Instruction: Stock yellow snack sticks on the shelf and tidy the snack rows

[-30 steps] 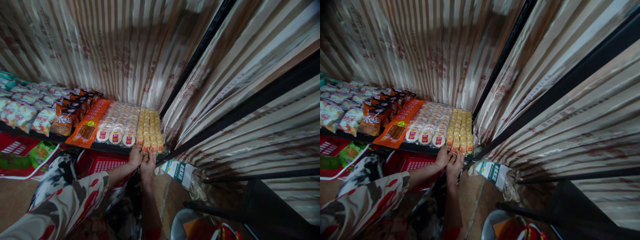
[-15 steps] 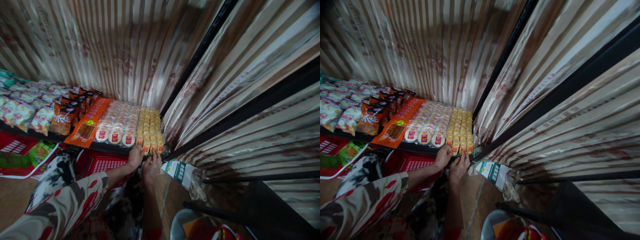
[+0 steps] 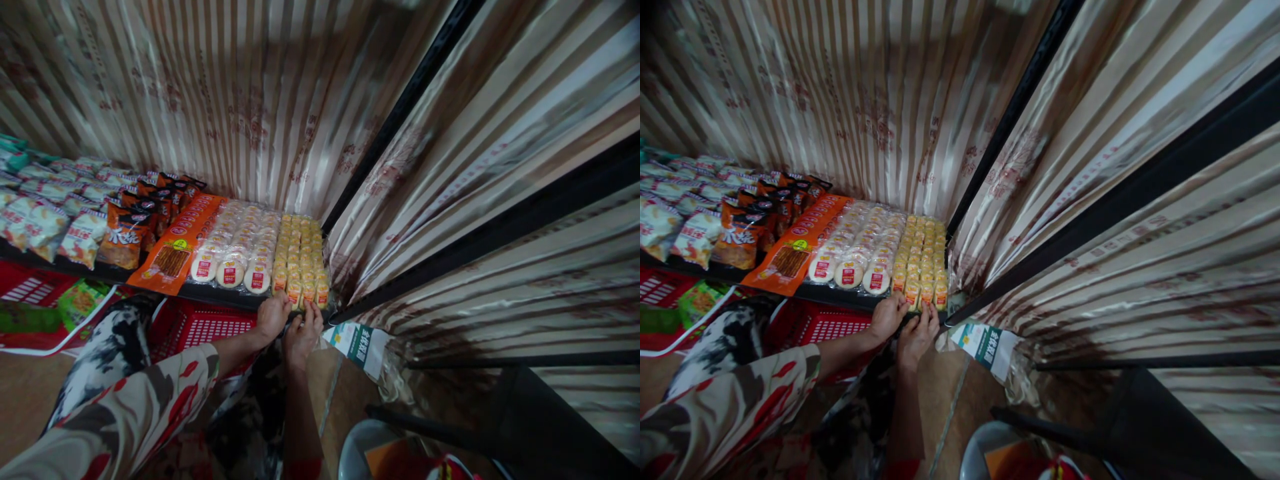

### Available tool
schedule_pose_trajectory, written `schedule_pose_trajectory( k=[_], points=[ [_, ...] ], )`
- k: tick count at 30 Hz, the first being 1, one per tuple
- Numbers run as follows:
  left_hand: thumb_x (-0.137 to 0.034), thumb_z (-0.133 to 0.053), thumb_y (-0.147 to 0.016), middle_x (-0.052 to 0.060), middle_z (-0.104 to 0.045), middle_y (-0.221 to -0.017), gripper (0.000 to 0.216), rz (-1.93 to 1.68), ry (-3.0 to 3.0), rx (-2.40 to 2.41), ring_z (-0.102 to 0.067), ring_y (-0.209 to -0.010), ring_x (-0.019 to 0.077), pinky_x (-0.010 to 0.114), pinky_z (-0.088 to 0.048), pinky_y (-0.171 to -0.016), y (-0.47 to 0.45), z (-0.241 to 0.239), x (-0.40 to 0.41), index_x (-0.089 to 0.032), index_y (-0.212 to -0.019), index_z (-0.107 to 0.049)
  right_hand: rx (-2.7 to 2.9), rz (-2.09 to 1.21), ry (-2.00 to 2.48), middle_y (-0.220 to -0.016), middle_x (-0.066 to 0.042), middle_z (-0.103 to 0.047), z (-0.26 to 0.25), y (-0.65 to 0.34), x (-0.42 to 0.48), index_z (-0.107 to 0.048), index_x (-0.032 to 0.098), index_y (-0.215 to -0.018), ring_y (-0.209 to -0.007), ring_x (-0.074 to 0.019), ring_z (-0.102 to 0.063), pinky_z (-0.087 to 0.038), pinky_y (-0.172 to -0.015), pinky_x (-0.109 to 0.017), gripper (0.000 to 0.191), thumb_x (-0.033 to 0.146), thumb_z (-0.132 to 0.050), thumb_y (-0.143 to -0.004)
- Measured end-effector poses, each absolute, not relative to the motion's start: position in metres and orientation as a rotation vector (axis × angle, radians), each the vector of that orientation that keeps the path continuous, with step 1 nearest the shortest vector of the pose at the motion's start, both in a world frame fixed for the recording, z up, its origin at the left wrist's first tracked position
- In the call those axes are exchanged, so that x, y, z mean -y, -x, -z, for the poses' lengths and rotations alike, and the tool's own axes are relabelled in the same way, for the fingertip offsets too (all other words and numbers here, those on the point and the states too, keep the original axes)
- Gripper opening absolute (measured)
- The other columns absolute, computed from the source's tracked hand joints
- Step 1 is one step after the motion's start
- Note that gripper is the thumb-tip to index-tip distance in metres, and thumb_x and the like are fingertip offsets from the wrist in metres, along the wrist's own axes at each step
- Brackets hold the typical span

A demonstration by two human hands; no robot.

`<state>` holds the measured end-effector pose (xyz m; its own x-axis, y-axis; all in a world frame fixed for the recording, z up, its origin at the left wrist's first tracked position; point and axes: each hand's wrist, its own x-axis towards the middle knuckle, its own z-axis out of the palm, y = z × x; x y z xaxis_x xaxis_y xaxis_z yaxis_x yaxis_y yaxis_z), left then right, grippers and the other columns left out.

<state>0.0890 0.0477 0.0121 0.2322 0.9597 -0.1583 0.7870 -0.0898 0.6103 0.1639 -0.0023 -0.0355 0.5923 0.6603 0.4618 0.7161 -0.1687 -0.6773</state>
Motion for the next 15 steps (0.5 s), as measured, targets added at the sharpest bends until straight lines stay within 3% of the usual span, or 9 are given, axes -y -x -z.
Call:
schedule_pose_trajectory(
  k=[15],
  points=[
    [-0.024, -0.051, -0.087, -0.003, -0.059, -0.07, 0.01, -0.676, -1.866, -1.402, -0.054, -0.064, 0.0108, 0.021, -0.036, -0.062, -0.081, 0.007, -0.042, -0.019, -0.079, -0.055, 1.138, 0.209, 1.813, -0.126, -0.015, -0.049, 0.044, -0.165, 0.007, -0.064, 0.017, -0.106, -0.115, -0.0255, -0.046, -0.038, -0.093, -0.046, 0.035, 0.014, -0.038, -0.083]
  ],
)
